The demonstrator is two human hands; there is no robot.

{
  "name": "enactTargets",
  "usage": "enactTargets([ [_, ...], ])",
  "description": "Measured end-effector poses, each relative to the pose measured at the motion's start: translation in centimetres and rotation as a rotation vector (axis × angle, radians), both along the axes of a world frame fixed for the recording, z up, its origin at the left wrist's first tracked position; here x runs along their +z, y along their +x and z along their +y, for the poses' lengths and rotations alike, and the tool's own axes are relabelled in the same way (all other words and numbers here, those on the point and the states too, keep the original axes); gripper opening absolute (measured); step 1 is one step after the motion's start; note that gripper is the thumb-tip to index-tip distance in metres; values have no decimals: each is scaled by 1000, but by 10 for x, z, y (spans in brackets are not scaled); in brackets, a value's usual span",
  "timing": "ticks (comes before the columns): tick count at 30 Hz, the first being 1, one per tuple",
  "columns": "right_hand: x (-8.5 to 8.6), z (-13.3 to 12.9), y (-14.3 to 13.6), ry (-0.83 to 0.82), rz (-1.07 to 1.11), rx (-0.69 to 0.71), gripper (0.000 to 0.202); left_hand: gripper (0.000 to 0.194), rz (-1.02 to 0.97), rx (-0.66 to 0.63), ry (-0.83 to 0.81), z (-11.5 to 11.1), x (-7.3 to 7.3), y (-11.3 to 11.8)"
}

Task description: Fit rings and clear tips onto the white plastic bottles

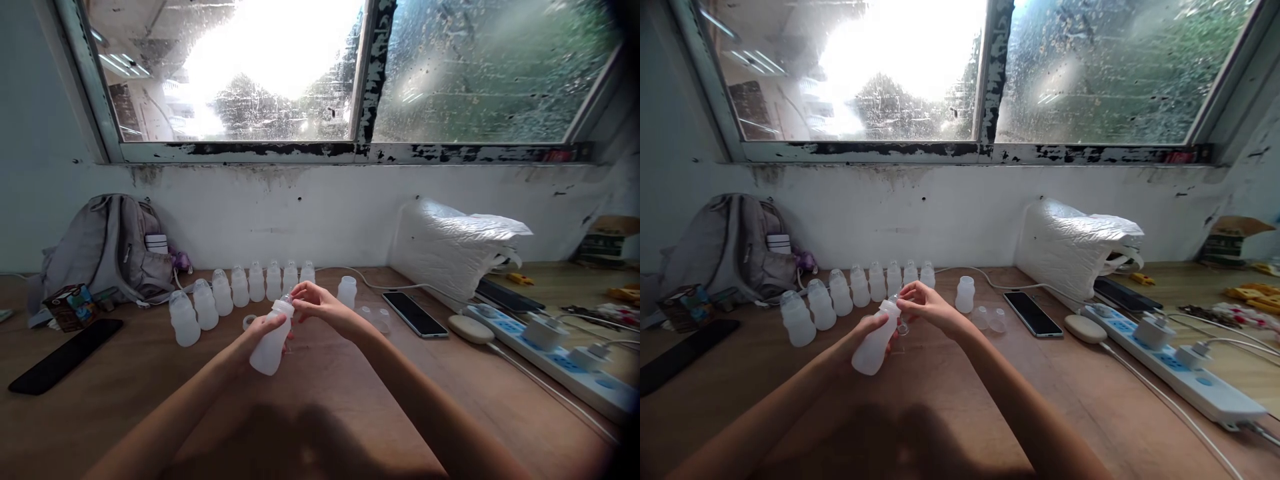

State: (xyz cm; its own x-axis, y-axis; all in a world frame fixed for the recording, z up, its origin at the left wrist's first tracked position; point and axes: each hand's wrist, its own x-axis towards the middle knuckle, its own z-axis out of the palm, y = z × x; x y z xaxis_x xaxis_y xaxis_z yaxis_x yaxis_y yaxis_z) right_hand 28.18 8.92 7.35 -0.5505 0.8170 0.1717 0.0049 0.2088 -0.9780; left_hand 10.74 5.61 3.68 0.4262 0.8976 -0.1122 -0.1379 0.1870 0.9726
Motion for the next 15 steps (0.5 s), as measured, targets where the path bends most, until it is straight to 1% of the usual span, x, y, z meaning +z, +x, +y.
enactTargets([
  [3,0,-3,-3,-74,137,92,34,34,-149,-47,-79,0,-1,-2],
  [6,-1,-5,-4,-124,204,135,37,32,-266,-132,-131,-1,-4,-4],
  [9,-2,-7,-5,-151,196,175,43,37,-300,-258,-131,-4,-7,-4],
  [11,-2,-9,-6,-145,148,220,43,38,-300,-309,-122,-7,-8,-2],
  [13,-2,-9,-7,-114,95,235,39,37,-249,-285,-80,-8,-7,1],
  [15,-4,-8,-8,-66,63,180,35,33,-108,-158,41,-6,-6,3],
])
